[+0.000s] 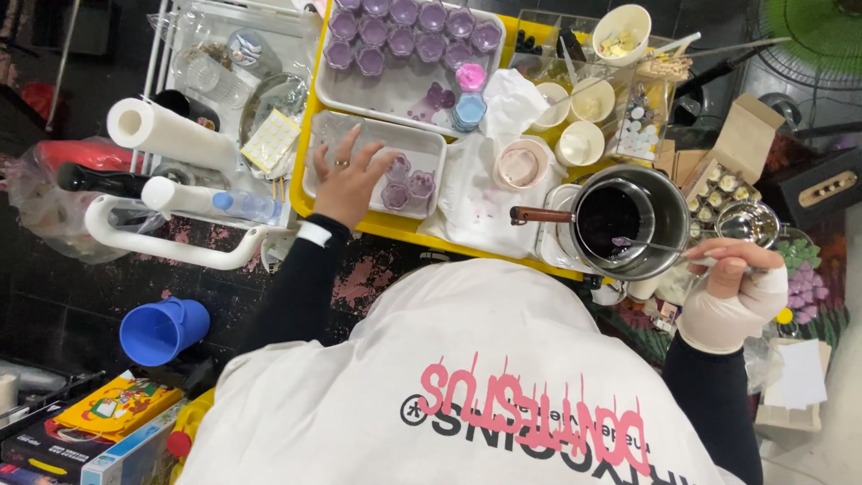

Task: The person holds a small flower-shaped candle in one hand and repeatedly dips a thin rod into a pot of melted dark wax, brushing and coating the candle with wax over the pot. The person continues coating the same candle throughout the episode.

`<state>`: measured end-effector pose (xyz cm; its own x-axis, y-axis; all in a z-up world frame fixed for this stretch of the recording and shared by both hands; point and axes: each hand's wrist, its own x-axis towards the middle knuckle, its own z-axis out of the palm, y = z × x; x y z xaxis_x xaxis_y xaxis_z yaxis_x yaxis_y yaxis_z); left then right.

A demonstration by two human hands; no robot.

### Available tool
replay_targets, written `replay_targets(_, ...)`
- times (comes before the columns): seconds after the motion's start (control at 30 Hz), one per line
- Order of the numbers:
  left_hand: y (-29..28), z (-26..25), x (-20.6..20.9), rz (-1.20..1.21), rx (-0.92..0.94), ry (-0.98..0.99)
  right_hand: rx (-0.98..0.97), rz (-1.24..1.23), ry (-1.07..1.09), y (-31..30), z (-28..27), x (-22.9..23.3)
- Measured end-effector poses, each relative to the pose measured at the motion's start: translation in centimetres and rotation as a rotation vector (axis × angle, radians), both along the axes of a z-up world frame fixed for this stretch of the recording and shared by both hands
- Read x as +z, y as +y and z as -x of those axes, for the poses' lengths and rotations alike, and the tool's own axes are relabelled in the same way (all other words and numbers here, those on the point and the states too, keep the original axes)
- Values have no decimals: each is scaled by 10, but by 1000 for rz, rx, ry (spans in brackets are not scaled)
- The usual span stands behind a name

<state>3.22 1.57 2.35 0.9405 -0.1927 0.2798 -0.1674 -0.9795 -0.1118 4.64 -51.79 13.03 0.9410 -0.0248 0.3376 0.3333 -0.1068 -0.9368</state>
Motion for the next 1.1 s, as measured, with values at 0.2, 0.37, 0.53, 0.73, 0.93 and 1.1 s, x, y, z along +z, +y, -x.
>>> replay_targets(0.2,3,-29,-6,63,-203,126,-8,-14,-2,8,2,6)
replay_targets(0.37,1,-38,-9,129,-209,184,-20,-15,-19,5,8,2)
replay_targets(0.53,8,-40,-3,346,-114,195,-18,-30,-39,6,9,2)
replay_targets(0.73,-10,-29,60,841,16,33,41,43,-18,11,8,15)
replay_targets(0.93,-69,-33,70,1515,-128,127,80,325,31,21,20,28)
replay_targets(1.1,-120,-30,78,2007,-332,474,291,607,-125,49,11,53)
